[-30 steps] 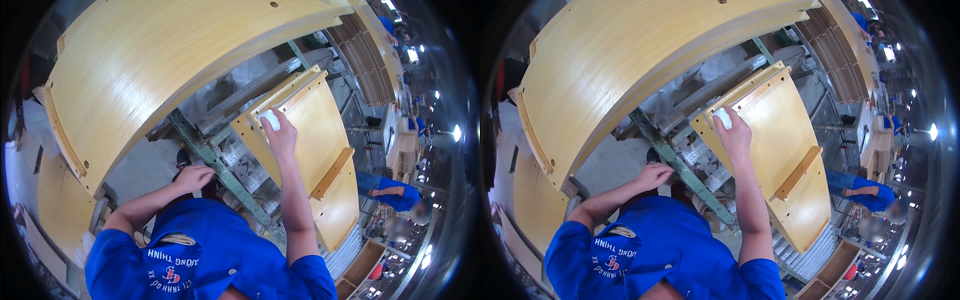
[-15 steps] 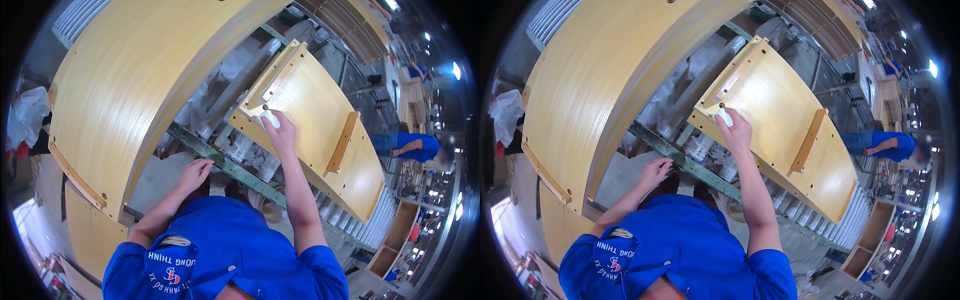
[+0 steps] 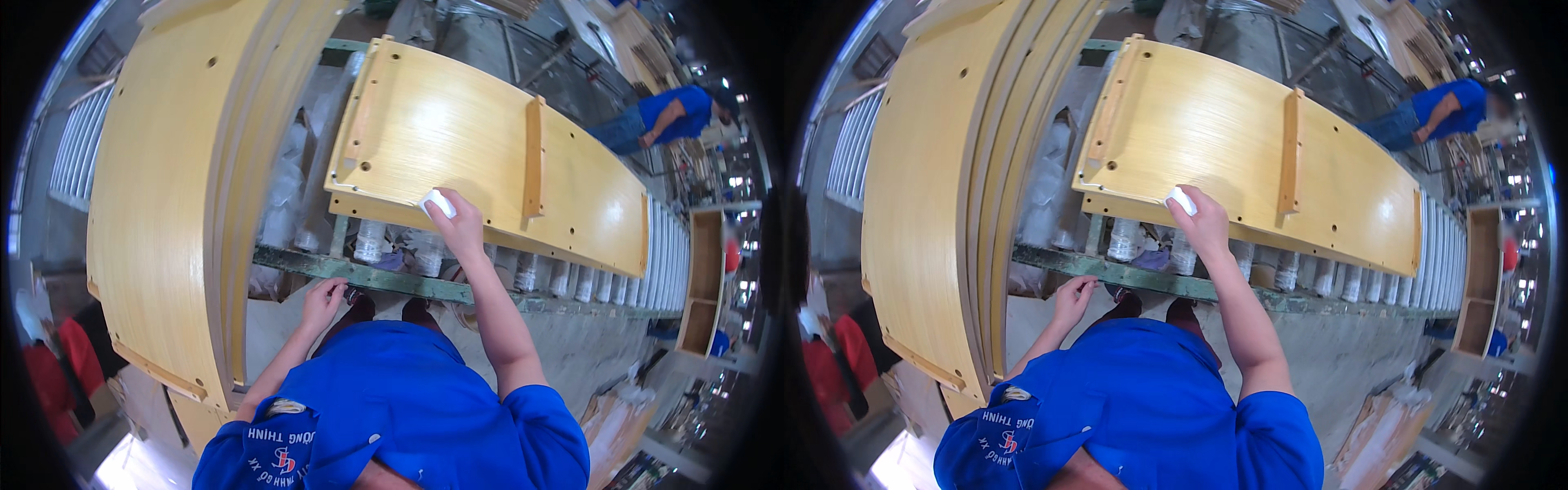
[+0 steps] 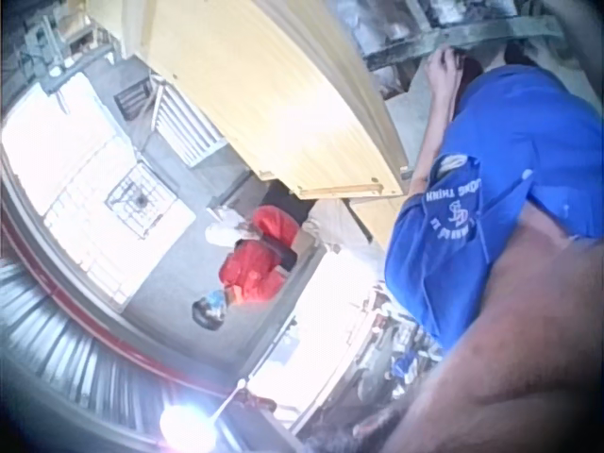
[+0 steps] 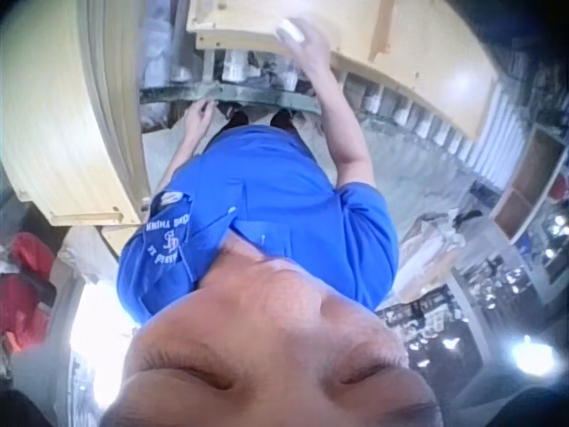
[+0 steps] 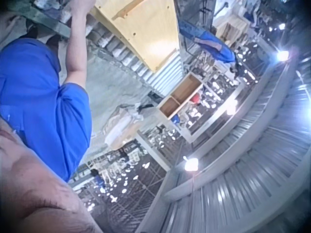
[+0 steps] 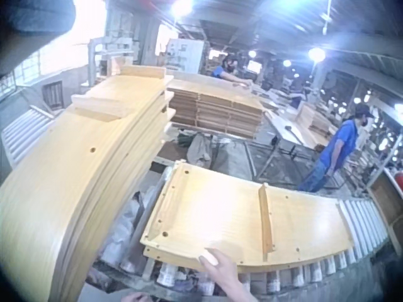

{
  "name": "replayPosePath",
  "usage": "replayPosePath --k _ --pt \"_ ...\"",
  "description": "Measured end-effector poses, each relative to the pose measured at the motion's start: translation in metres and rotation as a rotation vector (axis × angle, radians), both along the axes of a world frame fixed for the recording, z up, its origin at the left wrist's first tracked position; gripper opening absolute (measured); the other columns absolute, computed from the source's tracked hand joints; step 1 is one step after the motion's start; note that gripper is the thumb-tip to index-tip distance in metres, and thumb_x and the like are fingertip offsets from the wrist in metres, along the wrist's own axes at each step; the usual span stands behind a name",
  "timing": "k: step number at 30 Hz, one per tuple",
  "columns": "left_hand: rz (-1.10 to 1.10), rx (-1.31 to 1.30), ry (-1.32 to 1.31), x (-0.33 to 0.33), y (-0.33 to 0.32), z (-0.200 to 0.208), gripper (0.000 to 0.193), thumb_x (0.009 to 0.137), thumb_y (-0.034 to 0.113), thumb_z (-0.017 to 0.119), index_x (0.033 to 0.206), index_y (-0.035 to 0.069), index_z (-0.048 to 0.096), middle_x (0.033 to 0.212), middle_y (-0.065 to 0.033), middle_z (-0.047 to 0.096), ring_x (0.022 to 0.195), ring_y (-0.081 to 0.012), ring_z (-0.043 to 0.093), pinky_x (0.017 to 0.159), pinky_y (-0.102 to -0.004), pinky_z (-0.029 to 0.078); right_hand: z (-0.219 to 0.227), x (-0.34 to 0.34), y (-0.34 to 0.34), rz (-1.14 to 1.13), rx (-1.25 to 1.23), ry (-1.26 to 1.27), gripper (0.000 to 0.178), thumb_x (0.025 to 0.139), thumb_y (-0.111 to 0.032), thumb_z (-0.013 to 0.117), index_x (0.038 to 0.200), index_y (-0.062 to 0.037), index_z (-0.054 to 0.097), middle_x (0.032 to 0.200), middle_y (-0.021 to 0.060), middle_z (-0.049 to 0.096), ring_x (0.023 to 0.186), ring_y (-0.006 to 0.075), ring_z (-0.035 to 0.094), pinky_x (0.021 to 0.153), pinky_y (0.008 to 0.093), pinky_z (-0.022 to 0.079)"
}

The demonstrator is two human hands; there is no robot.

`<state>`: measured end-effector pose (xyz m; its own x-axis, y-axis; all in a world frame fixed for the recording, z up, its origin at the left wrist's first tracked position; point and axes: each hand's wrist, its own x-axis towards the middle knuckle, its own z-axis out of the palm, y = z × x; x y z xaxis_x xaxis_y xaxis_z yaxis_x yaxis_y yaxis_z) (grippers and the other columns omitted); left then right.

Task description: The person sits on the floor and wipes small wrapped items with a cloth, placing them into a bucket. Then the person stands and wipes the surface of large yellow wooden panels with a white cloth.

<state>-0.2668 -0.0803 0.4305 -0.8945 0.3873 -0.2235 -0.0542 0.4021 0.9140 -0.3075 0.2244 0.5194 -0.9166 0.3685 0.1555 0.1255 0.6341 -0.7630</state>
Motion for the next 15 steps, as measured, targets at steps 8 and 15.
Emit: replayPosePath --k 8,15 --pt "-0.141 0.031 0.064 -0.016 0.045 0.015 0.017 0.089 0.011 0.056 0.1 0.0 0.065 0.089 -0.0128 0.067 0.079 -0.0208 0.065 0.071 -0.029 0.05 -0.004 0.072 0.069 -0.313 -0.051 0.025 0.033 0.08 -0.029 0.069 0.101 -0.0036 0.066 0.089 0.017 0.068 0.083 0.0275 0.068 0.073 0.0346 0.052" --pt "-0.247 0.077 0.164 -0.023 0.09 0.038 0.016 0.088 0.009 0.057 0.099 0.0 0.065 0.088 -0.0119 0.067 0.079 -0.0203 0.065 0.071 -0.0293 0.05 -0.01 0.093 0.093 -0.373 -0.074 0.065 0.032 0.081 -0.028 0.069 0.1 -0.0024 0.066 0.088 0.0169 0.068 0.081 0.0267 0.067 0.073 0.0325 0.051"
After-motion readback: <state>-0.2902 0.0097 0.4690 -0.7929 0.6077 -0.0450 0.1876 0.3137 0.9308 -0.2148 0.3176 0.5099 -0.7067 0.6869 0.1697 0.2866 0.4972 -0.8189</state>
